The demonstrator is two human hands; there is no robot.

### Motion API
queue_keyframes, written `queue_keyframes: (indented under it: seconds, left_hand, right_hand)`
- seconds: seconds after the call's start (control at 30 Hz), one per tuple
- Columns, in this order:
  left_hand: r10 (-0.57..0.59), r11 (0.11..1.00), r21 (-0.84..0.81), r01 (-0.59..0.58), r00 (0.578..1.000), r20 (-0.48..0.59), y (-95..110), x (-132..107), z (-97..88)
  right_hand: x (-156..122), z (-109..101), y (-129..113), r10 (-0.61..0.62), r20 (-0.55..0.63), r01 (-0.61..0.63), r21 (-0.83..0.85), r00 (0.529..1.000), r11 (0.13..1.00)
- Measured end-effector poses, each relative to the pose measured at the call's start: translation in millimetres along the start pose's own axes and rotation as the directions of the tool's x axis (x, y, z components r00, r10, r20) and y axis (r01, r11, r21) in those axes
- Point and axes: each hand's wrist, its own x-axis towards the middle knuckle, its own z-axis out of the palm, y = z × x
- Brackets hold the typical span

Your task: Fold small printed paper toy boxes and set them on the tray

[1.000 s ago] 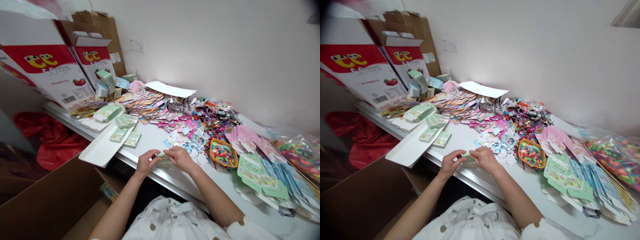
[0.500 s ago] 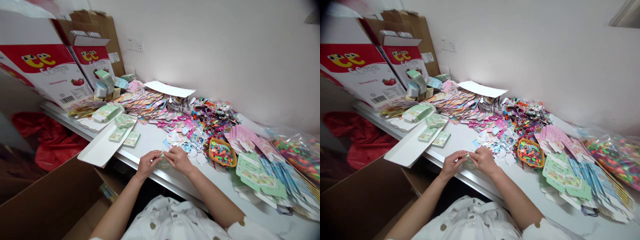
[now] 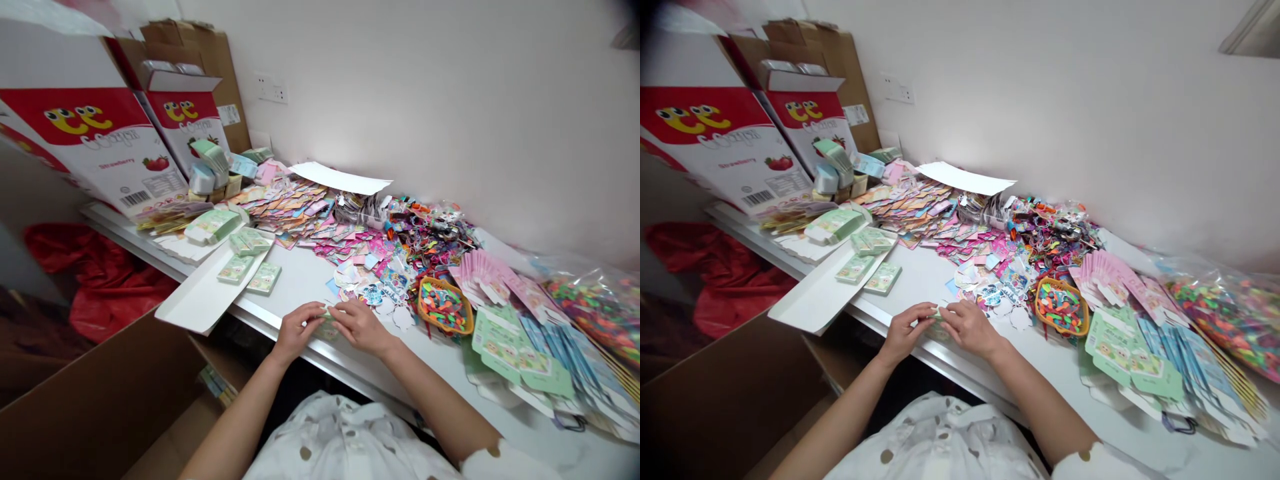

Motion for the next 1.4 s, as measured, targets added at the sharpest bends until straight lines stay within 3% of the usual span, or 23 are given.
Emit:
queue_keyframes:
  seconds: [0.2, 0.37, 0.43, 0.53, 0.63, 0.8, 0.93, 1.23, 1.3, 1.4]
  left_hand:
    - [0.067, 0.991, 0.117, -0.065, 0.998, -0.006, 5, 7, -6.4]
    - [0.075, 0.992, 0.090, -0.086, 0.990, 0.119, 10, 13, -3.3]
    - [0.029, 0.999, 0.025, -0.031, 0.998, 0.061, 14, 14, 1.2]
    - [-0.115, 0.989, -0.113, 0.101, 0.985, -0.128, 21, 17, 7.4]
    - [-0.259, 0.941, -0.269, 0.208, 0.950, -0.174, 30, 23, 9.0]
    - [-0.329, 0.895, -0.312, 0.319, 0.944, 0.021, 43, 31, 0.8]
    - [-0.201, 0.968, -0.135, 0.210, 0.977, 0.076, 49, 33, -4.5]
    - [0.018, 0.991, 0.133, -0.019, 1.000, 0.012, 49, 14, 12.4]
    - [0.002, 0.991, 0.137, 0.004, 0.999, -0.045, 46, 10, 19.9]
    - [-0.093, 0.987, 0.106, 0.120, 0.969, -0.229, 42, 12, 27.2]
  right_hand:
    - [-17, 29, 6, 0.153, -0.100, -0.139, 0.138, 0.983, 0.981]
    - [-16, 35, -2, 0.205, -0.109, -0.179, 0.214, 0.973, 0.960]
    - [-13, 33, -8, 0.314, -0.128, -0.258, 0.331, 0.941, 0.908]
    - [-8, 28, -15, 0.499, -0.122, -0.378, 0.508, 0.858, 0.774]
    - [-2, 17, -18, 0.522, -0.016, -0.414, 0.589, 0.853, 0.694]
    - [-1, 0, -13, 0.383, -0.006, -0.342, 0.437, 0.924, 0.832]
    - [-4, -4, -11, 0.343, -0.020, -0.309, 0.388, 0.939, 0.868]
    - [2, -6, -18, 0.382, 0.010, -0.360, 0.361, 0.924, 0.860]
    - [0, -2, -26, 0.359, -0.004, -0.344, 0.274, 0.933, 0.898]
    - [-6, 9, -37, 0.367, -0.044, -0.360, 0.117, 0.929, 0.925]
